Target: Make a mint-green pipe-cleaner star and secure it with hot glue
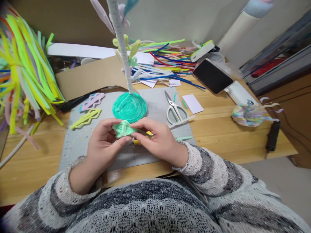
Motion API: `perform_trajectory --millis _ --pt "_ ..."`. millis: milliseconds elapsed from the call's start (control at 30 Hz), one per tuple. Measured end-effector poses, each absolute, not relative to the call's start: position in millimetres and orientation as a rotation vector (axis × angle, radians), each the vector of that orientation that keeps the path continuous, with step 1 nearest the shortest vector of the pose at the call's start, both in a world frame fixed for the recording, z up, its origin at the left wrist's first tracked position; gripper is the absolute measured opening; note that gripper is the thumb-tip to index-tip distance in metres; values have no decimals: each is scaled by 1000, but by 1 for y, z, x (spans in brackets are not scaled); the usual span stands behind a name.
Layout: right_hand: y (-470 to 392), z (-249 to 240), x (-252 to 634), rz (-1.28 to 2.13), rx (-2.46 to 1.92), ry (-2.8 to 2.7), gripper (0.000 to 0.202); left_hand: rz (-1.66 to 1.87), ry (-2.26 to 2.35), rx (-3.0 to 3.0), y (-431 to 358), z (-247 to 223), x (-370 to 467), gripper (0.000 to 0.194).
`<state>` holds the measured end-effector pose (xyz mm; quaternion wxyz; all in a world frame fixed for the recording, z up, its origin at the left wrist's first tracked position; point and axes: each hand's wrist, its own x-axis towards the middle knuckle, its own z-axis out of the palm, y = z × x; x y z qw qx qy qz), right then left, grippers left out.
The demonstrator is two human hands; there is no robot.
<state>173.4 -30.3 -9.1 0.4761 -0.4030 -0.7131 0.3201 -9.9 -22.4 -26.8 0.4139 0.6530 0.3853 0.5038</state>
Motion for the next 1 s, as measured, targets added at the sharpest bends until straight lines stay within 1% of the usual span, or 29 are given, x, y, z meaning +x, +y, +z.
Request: perform_trajectory --millis 100,267,367,500,667,767,900,1000 --pt "-28 -6 173 988 -955 -1594 13 1266 866 1502 -22 -25 -12 41" --pt "-23 5 183 1542 -869 -1385 16 1141 767 1199 -11 -18 -18 26" --pt "-22 10 190 1729 -825 -1361 17 1006 701 1124 -6 -15 -20 22" --pt "-24 13 193 1878 -768 -1316 18 921 630 1087 -6 -13 -21 25" --pt "-26 17 193 2011 -771 -1218 17 898 478 1069 -7 -10 -21 16" --pt "-26 20 196 2038 -773 -1205 17 893 456 1085 -7 -9 -20 17" --pt "-26 24 199 2045 -803 -1200 17 923 484 1166 -6 -7 -20 26" --pt "-26 25 201 2053 -843 -1207 17 917 509 1323 -6 -6 -23 23"
